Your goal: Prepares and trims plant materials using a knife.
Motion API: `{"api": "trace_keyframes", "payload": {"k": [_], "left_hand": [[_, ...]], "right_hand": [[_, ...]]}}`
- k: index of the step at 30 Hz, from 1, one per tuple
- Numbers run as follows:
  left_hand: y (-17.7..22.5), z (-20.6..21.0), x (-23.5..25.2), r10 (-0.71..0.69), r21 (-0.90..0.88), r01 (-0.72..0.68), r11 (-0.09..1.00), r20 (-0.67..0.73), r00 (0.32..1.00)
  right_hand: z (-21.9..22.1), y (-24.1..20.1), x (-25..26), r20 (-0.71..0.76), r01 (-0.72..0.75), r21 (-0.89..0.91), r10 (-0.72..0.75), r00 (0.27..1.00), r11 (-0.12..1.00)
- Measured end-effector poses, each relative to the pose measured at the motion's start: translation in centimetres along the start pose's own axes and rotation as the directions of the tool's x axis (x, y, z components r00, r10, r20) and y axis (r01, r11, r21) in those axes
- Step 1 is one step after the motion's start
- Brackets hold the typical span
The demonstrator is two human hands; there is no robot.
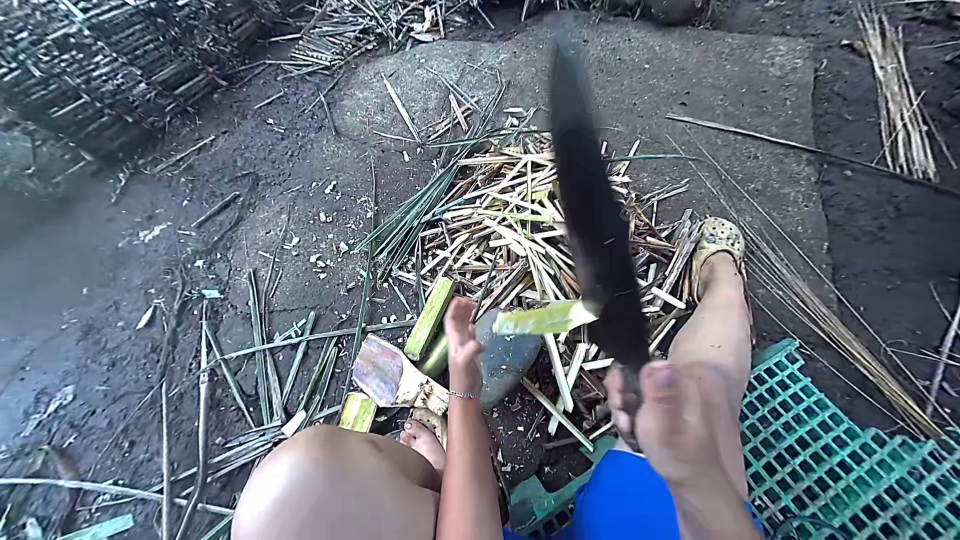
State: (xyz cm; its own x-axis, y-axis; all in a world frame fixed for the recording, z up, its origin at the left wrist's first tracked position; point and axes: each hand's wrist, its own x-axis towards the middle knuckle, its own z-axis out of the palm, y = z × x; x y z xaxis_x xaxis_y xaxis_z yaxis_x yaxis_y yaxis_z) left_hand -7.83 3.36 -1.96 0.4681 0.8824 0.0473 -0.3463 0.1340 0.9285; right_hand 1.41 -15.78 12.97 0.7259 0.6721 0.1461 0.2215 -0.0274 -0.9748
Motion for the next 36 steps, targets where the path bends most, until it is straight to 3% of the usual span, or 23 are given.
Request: {"api": "trace_keyframes", "payload": {"k": [2, 4, 6, 9, 12, 14, 16, 17, 19, 20, 22, 24, 26, 29, 31, 33, 34, 36], "left_hand": [[0.9, 0.0, 0.6, -0.009, -0.107, -0.022, 0.994, -0.282, 0.96], [2.0, 0.4, 1.2, -0.065, -0.188, -0.021, 0.982, -0.44, 0.896], [2.4, 0.7, 1.0, -0.102, -0.227, -0.012, 0.974, -0.482, 0.87], [1.8, 1.1, 0.5, -0.122, -0.248, -0.001, 0.969, -0.48, 0.869], [1.8, 1.1, 0.4, -0.146, -0.257, 0.007, 0.966, -0.526, 0.838], [1.8, 1.1, 0.3, -0.183, -0.287, 0.01, 0.958, -0.581, 0.793], [1.9, 1.1, 0.6, -0.21, -0.308, 0.014, 0.951, -0.615, 0.76], [2.0, 1.2, 0.7, -0.21, -0.299, 0.021, 0.954, -0.618, 0.758], [2.4, 1.4, 0.8, -0.197, -0.268, 0.031, 0.963, -0.618, 0.761], [2.5, 1.5, 0.8, -0.19, -0.26, 0.03, 0.965, -0.618, 0.763], [2.5, 2.0, 0.6, -0.181, -0.25, 0.027, 0.968, -0.62, 0.764], [2.4, 2.2, 0.5, -0.171, -0.238, 0.024, 0.971, -0.621, 0.765], [2.2, 1.9, 0.2, -0.17, -0.226, 0.031, 0.974, -0.629, 0.758], [1.8, 1.9, 0.2, -0.163, -0.211, 0.031, 0.977, -0.649, 0.743], [1.8, 1.8, 0.3, -0.132, -0.189, 0.016, 0.982, -0.622, 0.772], [1.6, 1.5, 0.5, -0.056, -0.14, -0.014, 0.99, -0.481, 0.875], [1.4, 1.2, 0.3, -0.022, -0.098, -0.012, 0.995, -0.336, 0.942], [1.1, 1.0, 0.0, -0.02, 0.031, 0.019, 0.999, 0.032, 0.999]], "right_hand": [[-0.2, -0.2, 0.5, -0.015, 0.013, -0.073, -0.014, 1.0, 0.997], [1.3, 2.9, 1.1, -0.001, -0.114, -0.247, 0.118, 0.993, 0.962], [3.4, 6.8, 1.8, 0.05, -0.308, -0.341, 0.344, 0.938, 0.888], [3.5, 7.4, 3.1, 0.103, -0.37, -0.278, 0.41, 0.906, 0.887], [1.7, 3.7, 2.2, 0.024, -0.091, -0.02, 0.091, 0.996, 0.996], [0.6, 0.5, 1.9, -0.085, 0.116, 0.197, -0.101, 0.991, 0.973], [0.7, -0.9, 2.1, -0.182, 0.242, 0.273, -0.197, 0.963, 0.931], [1.2, 0.1, 2.0, -0.205, 0.222, 0.224, -0.176, 0.963, 0.949], [2.8, 5.3, 1.3, -0.15, -0.001, -0.066, -0.009, 0.989, 0.998], [3.6, 7.9, 1.3, -0.057, -0.18, -0.236, 0.171, 0.984, 0.955], [4.8, 11.0, 2.7, 0.088, -0.465, -0.441, 0.552, 0.829, 0.768], [5.1, 11.2, 4.5, 0.121, -0.533, -0.44, 0.636, 0.762, 0.723], [4.4, 8.9, 4.6, 0.135, -0.515, -0.292, 0.568, 0.812, 0.806], [3.0, 5.0, 3.9, 0.032, -0.239, -0.091, 0.243, 0.97, 0.967], [3.0, 4.7, 3.2, -0.029, -0.131, -0.061, 0.13, 0.991, 0.989], [3.7, 7.2, 2.6, -0.019, -0.191, -0.202, 0.191, 0.981, 0.961], [4.3, 9.1, 1.9, 0.023, -0.286, -0.308, 0.308, 0.951, 0.907], [5.6, 13.5, 0.7, 0.114, -0.492, -0.497, 0.616, 0.78, 0.715]]}}
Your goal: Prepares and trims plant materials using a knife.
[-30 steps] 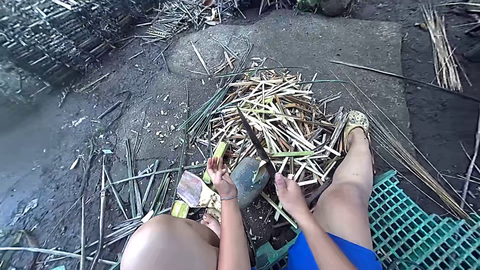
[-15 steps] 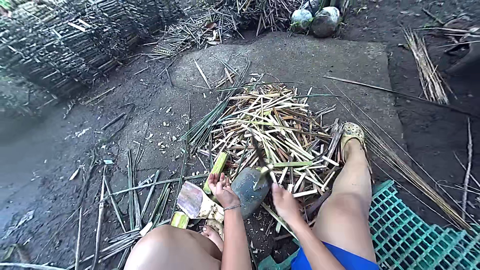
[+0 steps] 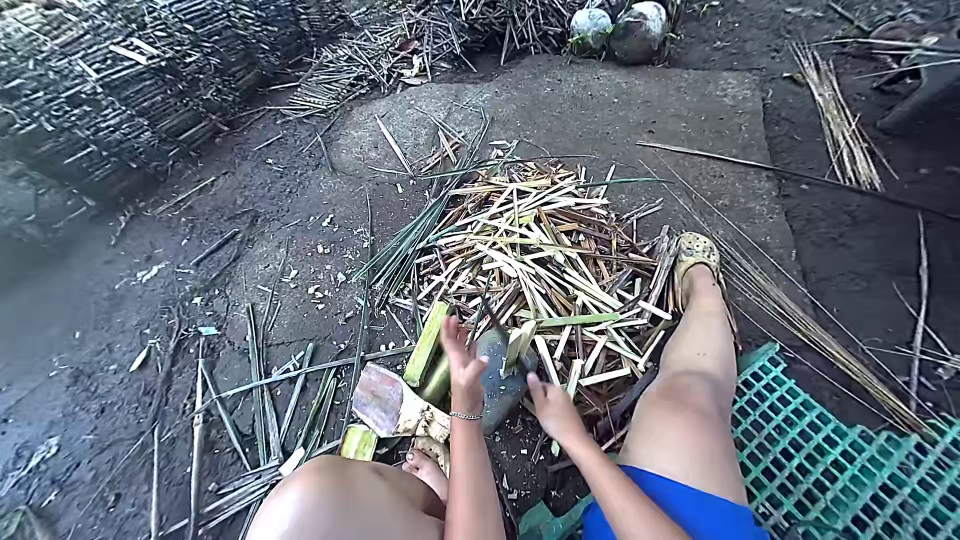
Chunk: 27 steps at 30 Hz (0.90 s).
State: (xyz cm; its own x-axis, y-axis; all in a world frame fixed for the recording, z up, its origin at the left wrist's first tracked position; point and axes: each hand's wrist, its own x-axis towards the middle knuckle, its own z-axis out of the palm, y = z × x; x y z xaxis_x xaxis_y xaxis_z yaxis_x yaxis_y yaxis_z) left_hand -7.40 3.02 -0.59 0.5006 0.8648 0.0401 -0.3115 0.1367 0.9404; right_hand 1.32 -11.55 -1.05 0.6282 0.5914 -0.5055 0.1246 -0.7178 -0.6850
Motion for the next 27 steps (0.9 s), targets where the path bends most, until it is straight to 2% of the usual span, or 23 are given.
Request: {"api": "trace_keyframes", "payload": {"k": [1, 3, 4, 6, 9, 12, 14, 17, 20, 22, 25, 27], "left_hand": [[0.0, 0.4, 0.0, -0.024, 0.072, 0.013, 0.997, 0.154, 0.988], [0.8, 1.5, 0.1, -0.101, 0.207, 0.027, 0.978, 0.358, 0.928], [0.9, 1.9, 0.0, -0.136, 0.277, 0.015, 0.961, 0.422, 0.896], [0.3, 2.8, -0.7, -0.192, 0.389, -0.006, 0.921, 0.467, 0.863], [-1.4, 3.4, -1.5, -0.172, 0.493, -0.042, 0.869, 0.38, 0.909], [-1.7, 3.4, -2.3, -0.031, 0.292, -0.028, 0.956, 0.195, 0.98], [-1.3, 3.3, -1.9, 0.017, 0.123, -0.022, 0.992, 0.038, 0.999], [-1.0, 2.4, -1.0, 0.0, 0.098, 0.006, 0.995, -0.065, 0.998], [-1.7, 2.6, -0.8, -0.01, 0.168, 0.023, 0.986, -0.075, 0.997], [-2.0, 3.2, -1.0, 0.0, 0.217, 0.01, 0.976, -0.044, 0.999], [-2.1, 4.2, -1.4, 0.006, 0.321, -0.013, 0.947, 0.022, 1.0], [-2.1, 4.8, -1.4, -0.01, 0.383, -0.003, 0.924, 0.031, 0.999]], "right_hand": [[1.4, 1.6, 1.0, 0.067, -0.074, -0.063, 0.078, 0.995, 0.995], [2.7, 2.9, 1.7, 0.079, -0.095, -0.074, 0.1, 0.992, 0.993], [2.9, 3.0, 1.5, 0.077, -0.099, -0.059, 0.103, 0.992, 0.993], [2.6, 3.0, 1.1, 0.072, -0.108, -0.05, 0.112, 0.991, 0.993], [2.2, 2.4, 1.4, 0.103, -0.136, -0.065, 0.142, 0.984, 0.989], [2.3, 2.5, 1.3, 0.122, -0.15, 0.008, 0.148, 0.982, 0.989], [2.5, 3.2, 1.2, 0.089, -0.169, 0.12, 0.159, 0.983, 0.978], [2.0, 3.7, 0.3, 0.008, -0.148, 0.323, 0.153, 0.988, 0.935], [0.2, 1.8, -1.0, -0.089, 0.008, 0.463, 0.038, 0.995, 0.886], [-1.2, 0.0, -2.5, -0.162, 0.184, 0.516, -0.115, 0.98, 0.837], [-2.7, -2.4, -4.3, -0.309, 0.491, 0.502, -0.383, 0.871, 0.712], [-3.2, -3.7, -4.5, -0.375, 0.623, 0.428, -0.498, 0.781, 0.654]]}}
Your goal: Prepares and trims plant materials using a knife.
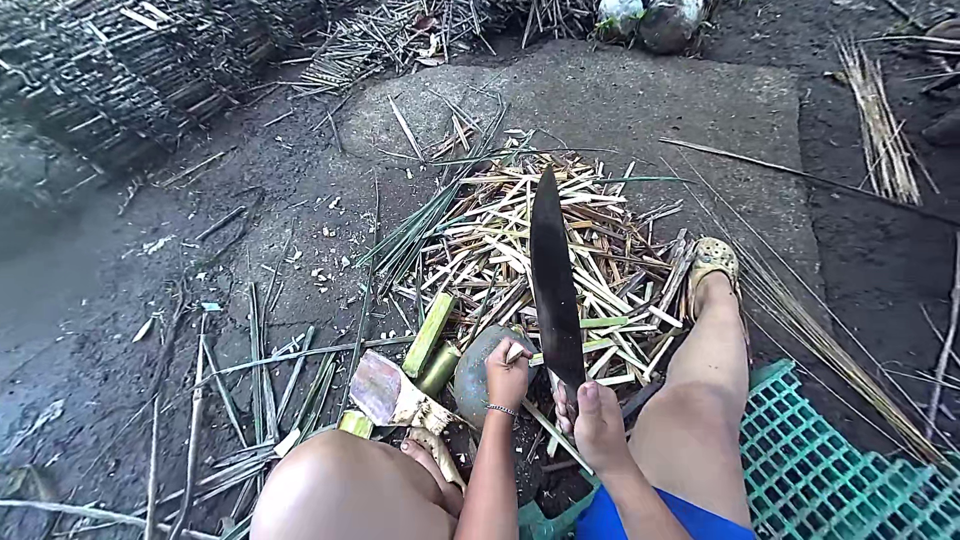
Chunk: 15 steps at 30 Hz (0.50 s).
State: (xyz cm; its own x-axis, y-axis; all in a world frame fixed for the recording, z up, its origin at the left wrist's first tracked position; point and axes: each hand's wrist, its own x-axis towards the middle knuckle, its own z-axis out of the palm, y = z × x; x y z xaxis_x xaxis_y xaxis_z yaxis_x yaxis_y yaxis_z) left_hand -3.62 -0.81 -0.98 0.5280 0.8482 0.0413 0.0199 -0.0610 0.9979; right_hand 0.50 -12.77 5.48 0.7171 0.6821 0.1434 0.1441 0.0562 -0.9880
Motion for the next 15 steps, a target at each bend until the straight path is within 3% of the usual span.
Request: {"api": "trace_keyframes", "payload": {"k": [2, 4, 6, 9, 12, 13, 15], "left_hand": [[-0.2, 0.2, 0.0, 0.006, 0.038, -0.007, 0.999, 0.011, 1.0], [-0.3, 0.4, -0.1, 0.02, 0.042, -0.022, 0.999, 0.032, 0.999], [-0.1, 0.5, -0.1, 0.022, 0.043, -0.024, 0.999, 0.039, 0.999], [-0.2, 0.2, -0.1, 0.032, -0.008, -0.032, 0.999, 0.08, 0.996], [-1.5, -1.1, 0.0, 0.09, -0.194, -0.056, 0.979, 0.173, 0.981], [-2.1, -1.5, 0.1, 0.106, -0.285, -0.065, 0.956, 0.131, 0.986], [-2.3, -2.0, 0.5, 0.0, -0.439, -0.018, 0.898, -0.042, 0.999]], "right_hand": [[0.0, -0.1, 0.4, 0.031, 0.019, -0.137, -0.015, 0.999, 0.99], [-0.1, 0.2, 0.7, 0.088, -0.137, -0.298, 0.17, 0.981, 0.945], [0.2, 0.7, 1.0, 0.078, -0.216, -0.372, 0.263, 0.962, 0.902], [0.3, 0.7, 1.0, 0.06, -0.254, -0.363, 0.295, 0.954, 0.897], [-0.4, -0.9, 1.0, 0.052, -0.23, -0.314, 0.258, 0.965, 0.921], [-0.8, -1.8, 0.9, 0.042, -0.19, -0.28, 0.21, 0.977, 0.941], [-1.7, -3.9, 0.7, 0.024, -0.095, -0.205, 0.102, 0.994, 0.974]]}}
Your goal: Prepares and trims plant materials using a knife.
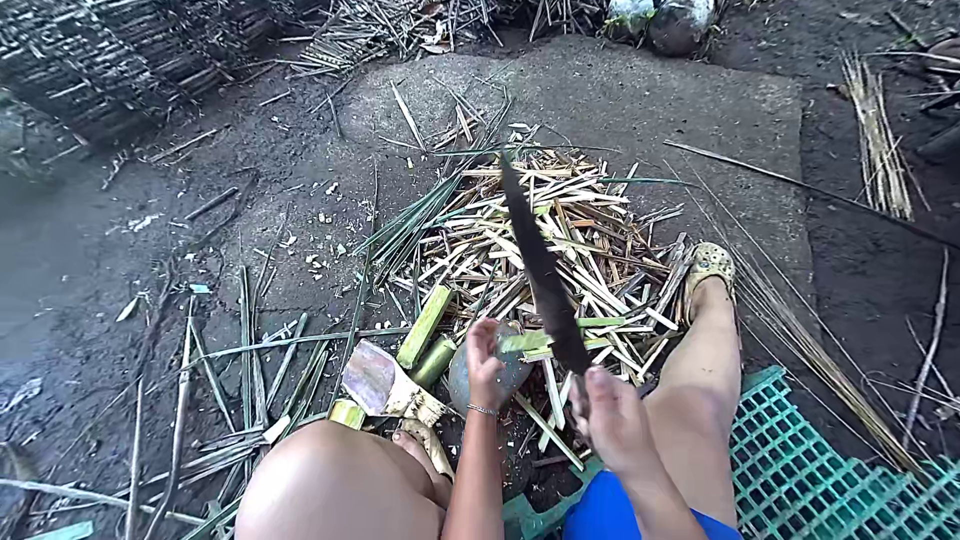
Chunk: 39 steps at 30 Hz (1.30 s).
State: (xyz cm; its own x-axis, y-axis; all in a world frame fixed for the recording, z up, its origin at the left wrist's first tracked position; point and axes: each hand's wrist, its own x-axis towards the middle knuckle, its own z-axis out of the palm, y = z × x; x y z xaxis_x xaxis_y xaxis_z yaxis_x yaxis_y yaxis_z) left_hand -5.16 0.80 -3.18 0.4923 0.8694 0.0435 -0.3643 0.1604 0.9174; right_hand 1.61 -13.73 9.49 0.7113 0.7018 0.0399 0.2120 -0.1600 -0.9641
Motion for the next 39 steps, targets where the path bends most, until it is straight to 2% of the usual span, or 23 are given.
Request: {"api": "trace_keyframes", "payload": {"k": [1, 3, 5, 7, 9, 11, 14, 16, 17, 18, 20, 22, 24, 27, 29, 30, 31, 33, 34, 36, 39], "left_hand": [[0.4, -0.2, 0.3, -0.021, -0.037, 0.016, 0.999, -0.136, 0.99], [1.4, -0.7, 1.0, 0.009, -0.047, -0.029, 0.998, -0.386, 0.923], [2.7, -1.3, 1.4, 0.107, 0.03, -0.108, 0.994, -0.538, 0.836], [4.4, -1.4, 1.4, 0.261, 0.146, -0.216, 0.965, -0.563, 0.784], [6.2, -0.9, 1.7, 0.369, 0.175, -0.327, 0.929, -0.524, 0.768], [7.5, -0.7, 1.8, 0.41, 0.145, -0.393, 0.908, -0.5, 0.763], [8.1, -0.7, 1.7, 0.395, 0.113, -0.404, 0.908, -0.557, 0.73], [8.2, -0.7, 1.5, 0.359, 0.109, -0.372, 0.922, -0.602, 0.713], [8.2, -0.7, 1.6, 0.351, 0.108, -0.364, 0.925, -0.607, 0.713], [8.2, -0.6, 1.6, 0.347, 0.106, -0.359, 0.927, -0.602, 0.719], [8.0, -0.4, 1.6, 0.349, 0.09, -0.366, 0.926, -0.571, 0.743], [7.8, 0.2, 1.6, 0.345, 0.055, -0.373, 0.926, -0.523, 0.78], [7.5, 0.3, 1.2, 0.343, 0.04, -0.369, 0.929, -0.473, 0.812], [7.3, 0.3, 1.2, 0.359, 0.036, -0.386, 0.922, -0.451, 0.817], [7.4, 0.4, 0.9, 0.35, 0.032, -0.377, 0.926, -0.455, 0.819], [7.4, 0.5, 1.0, 0.347, 0.029, -0.376, 0.926, -0.453, 0.821], [7.5, 0.5, 1.1, 0.35, 0.021, -0.381, 0.924, -0.442, 0.826], [7.4, 0.8, 1.2, 0.35, -0.004, -0.384, 0.923, -0.401, 0.846], [7.3, 1.0, 1.1, 0.349, -0.018, -0.382, 0.924, -0.373, 0.86], [7.1, 1.2, 0.9, 0.347, -0.018, -0.365, 0.931, -0.269, 0.898], [6.9, 1.7, 0.3, 0.312, 0.088, -0.311, 0.946, -0.003, 0.95]], "right_hand": [[-0.5, -0.8, -0.1, -0.011, 0.028, 0.021, -0.027, 1.0, 0.999], [-0.8, -0.7, 0.1, -0.012, 0.011, -0.032, -0.011, 1.0, 0.999], [0.4, 2.0, 0.6, 0.03, -0.144, -0.163, 0.151, 0.988, 0.976], [1.8, 5.1, 1.6, 0.062, -0.307, -0.235, 0.329, 0.942, 0.922], [1.8, 5.6, 2.6, 0.079, -0.349, -0.223, 0.374, 0.924, 0.91], [1.1, 3.6, 2.1, 0.058, -0.291, -0.143, 0.301, 0.952, 0.946], [-0.2, 0.0, 0.7, -0.036, -0.062, -0.012, 0.062, 0.997, 0.998], [-0.1, -0.3, 0.4, -0.048, -0.035, -0.058, 0.032, 0.998, 0.998], [0.5, 0.8, 0.6, -0.027, -0.084, -0.141, 0.081, 0.996, 0.987], [1.4, 2.3, 0.9, 0.016, -0.177, -0.225, 0.185, 0.983, 0.958], [3.6, 5.5, 1.9, 0.089, -0.367, -0.335, 0.417, 0.905, 0.868], [4.5, 6.9, 3.1, 0.097, -0.42, -0.361, 0.482, 0.871, 0.833], [4.1, 6.2, 3.2, 0.119, -0.391, -0.3, 0.441, 0.89, 0.87], [3.8, 5.6, 1.5, 0.013, -0.123, -0.076, 0.124, 0.992, 0.99], [4.1, 7.0, 0.3, -0.085, 0.015, -0.029, -0.017, 0.996, 0.999], [4.3, 8.1, 0.0, -0.092, -0.003, -0.082, -0.004, 0.996, 0.997], [4.5, 9.2, -0.2, -0.054, -0.096, -0.169, 0.088, 0.995, 0.981], [4.5, 10.7, 0.2, 0.071, -0.374, -0.309, 0.413, 0.908, 0.875], [4.6, 11.1, 0.6, 0.083, -0.43, -0.337, 0.481, 0.873, 0.838], [4.7, 10.9, 0.8, 0.08, -0.435, -0.34, 0.486, 0.87, 0.834], [4.6, 10.0, -0.5, 0.055, -0.316, -0.301, 0.348, 0.936, 0.9]]}}
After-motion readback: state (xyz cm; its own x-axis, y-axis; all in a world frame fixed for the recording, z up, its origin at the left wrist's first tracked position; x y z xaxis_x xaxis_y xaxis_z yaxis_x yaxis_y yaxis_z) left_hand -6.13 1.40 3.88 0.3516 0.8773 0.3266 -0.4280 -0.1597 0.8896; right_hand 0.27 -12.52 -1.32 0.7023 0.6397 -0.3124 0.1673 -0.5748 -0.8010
